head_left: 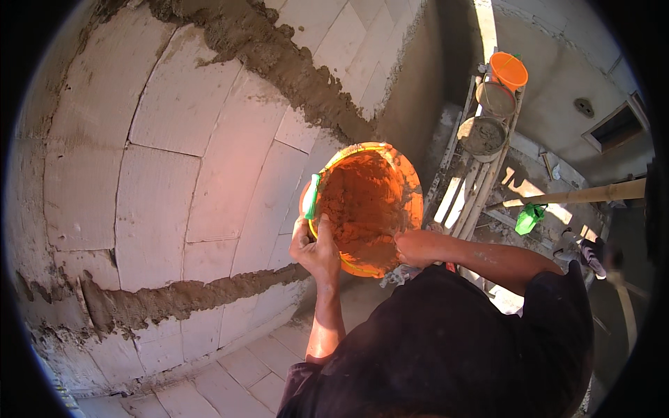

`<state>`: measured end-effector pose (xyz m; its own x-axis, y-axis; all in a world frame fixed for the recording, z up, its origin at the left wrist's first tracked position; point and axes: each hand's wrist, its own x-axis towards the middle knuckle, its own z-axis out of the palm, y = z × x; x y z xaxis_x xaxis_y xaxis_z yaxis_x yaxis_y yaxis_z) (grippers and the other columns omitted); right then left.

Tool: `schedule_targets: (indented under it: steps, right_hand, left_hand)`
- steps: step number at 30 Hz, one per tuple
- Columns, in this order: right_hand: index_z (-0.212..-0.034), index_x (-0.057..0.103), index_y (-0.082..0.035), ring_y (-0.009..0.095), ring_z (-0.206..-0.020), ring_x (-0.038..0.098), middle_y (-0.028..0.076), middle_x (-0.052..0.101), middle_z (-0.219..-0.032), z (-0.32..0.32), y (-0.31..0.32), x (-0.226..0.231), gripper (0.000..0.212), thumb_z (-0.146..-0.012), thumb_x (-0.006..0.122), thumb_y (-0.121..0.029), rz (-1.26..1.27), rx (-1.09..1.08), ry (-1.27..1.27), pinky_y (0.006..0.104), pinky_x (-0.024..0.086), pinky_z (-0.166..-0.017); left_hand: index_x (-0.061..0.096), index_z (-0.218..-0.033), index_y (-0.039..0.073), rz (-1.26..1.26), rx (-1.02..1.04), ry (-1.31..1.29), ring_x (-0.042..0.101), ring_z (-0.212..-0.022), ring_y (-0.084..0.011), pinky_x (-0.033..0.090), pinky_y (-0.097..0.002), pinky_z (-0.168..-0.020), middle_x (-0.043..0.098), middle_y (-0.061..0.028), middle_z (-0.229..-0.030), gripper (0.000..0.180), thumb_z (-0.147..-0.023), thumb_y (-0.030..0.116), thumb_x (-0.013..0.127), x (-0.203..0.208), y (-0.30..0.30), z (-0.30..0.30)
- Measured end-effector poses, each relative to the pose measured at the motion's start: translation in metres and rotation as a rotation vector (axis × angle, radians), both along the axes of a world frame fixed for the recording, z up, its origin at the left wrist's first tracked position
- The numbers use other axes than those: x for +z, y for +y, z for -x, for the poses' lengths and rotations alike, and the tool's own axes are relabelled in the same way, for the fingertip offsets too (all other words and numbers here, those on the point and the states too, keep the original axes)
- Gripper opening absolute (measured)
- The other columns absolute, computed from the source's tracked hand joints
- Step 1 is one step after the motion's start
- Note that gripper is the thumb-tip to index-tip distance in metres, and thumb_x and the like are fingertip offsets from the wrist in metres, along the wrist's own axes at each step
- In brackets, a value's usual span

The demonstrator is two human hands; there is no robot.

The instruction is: The person applies mortar to the joints of a white block wall using a trowel and levels it with a metal straightedge.

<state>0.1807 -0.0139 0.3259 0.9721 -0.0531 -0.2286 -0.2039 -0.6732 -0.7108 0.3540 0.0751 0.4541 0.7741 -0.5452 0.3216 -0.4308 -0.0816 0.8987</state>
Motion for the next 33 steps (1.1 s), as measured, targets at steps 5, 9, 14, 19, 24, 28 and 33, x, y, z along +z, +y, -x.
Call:
schedule_targets:
  steps: [5,9,14,19,24,28,33]
  right_hand:
    - [-0.095,0.055,0.001,0.018,-0.058,0.062,0.010,0.060,-0.073,0.022,-0.001,0.059,0.022,-0.094,0.058,-0.021,-0.931,-0.168,0.207,0.0336,0.052,-0.052]
    - [-0.094,0.053,-0.003,0.011,-0.055,0.056,0.002,0.054,-0.071,0.020,0.022,0.030,0.017,-0.095,0.059,-0.019,-1.211,-0.340,0.239,0.0283,0.048,-0.048]
    - [-0.095,0.051,-0.005,0.010,-0.049,0.049,0.001,0.050,-0.068,0.000,0.025,0.045,0.010,-0.094,0.057,-0.013,-1.582,-0.352,0.109,0.0273,0.044,-0.042]
    - [-0.097,0.050,-0.004,0.009,-0.048,0.049,0.002,0.051,-0.067,-0.009,-0.011,0.116,0.009,-0.094,0.056,-0.009,-1.596,-0.648,-0.468,0.0273,0.043,-0.042]
    - [-0.098,0.052,0.000,0.011,-0.051,0.054,0.004,0.055,-0.069,-0.059,-0.082,0.125,0.011,-0.093,0.058,-0.007,-0.743,-1.347,-1.164,0.0293,0.045,-0.049]
    - [-0.099,0.054,0.002,0.020,-0.057,0.060,0.009,0.060,-0.072,-0.135,-0.154,0.080,0.015,-0.091,0.061,-0.008,-0.219,-1.963,-1.357,0.0360,0.048,-0.055]
    - [-0.102,0.049,0.001,0.045,-0.079,0.066,0.022,0.066,-0.081,-0.260,-0.129,0.097,0.024,-0.087,0.065,-0.009,-0.211,-1.229,-0.838,0.0518,0.051,-0.068]
  left_hand:
    - [0.067,-0.102,-0.005,-0.018,-0.013,0.093,0.048,-0.068,-0.0027,0.040,-0.0196,-0.062,0.060,0.0041,-0.078,0.012,-0.091,0.000,0.068,-0.014,0.004,0.001]
    - [0.065,-0.094,-0.002,-0.043,0.093,0.165,0.050,-0.067,-0.0052,0.041,-0.0218,-0.061,0.059,0.0021,-0.078,0.004,-0.092,0.000,0.066,-0.026,0.023,-0.018]
    - [0.059,-0.091,0.000,0.151,0.151,0.339,0.051,-0.066,-0.0073,0.043,-0.0242,-0.061,0.057,0.0009,-0.078,0.007,-0.093,0.002,0.065,-0.055,0.070,-0.045]
    - [0.059,-0.098,-0.004,0.125,0.351,0.445,0.061,-0.074,-0.0143,0.051,-0.0293,-0.066,0.062,-0.0057,-0.086,0.008,-0.091,-0.002,0.058,-0.063,0.126,-0.046]
    - [0.061,-0.107,-0.007,0.008,0.545,0.305,0.066,-0.080,-0.0193,0.055,-0.0314,-0.072,0.066,-0.0106,-0.093,0.019,-0.088,-0.004,0.057,-0.072,0.200,-0.033]
    - [0.062,-0.103,-0.007,0.079,0.639,0.230,0.066,-0.074,-0.0203,0.057,-0.0327,-0.067,0.068,-0.0122,-0.091,0.021,-0.083,-0.003,0.056,-0.064,0.242,-0.015]
    - [0.065,-0.097,-0.006,0.108,0.761,0.172,0.066,-0.069,-0.0182,0.054,-0.0300,-0.059,0.069,-0.0129,-0.085,0.020,-0.081,0.001,0.057,-0.057,0.266,-0.004]
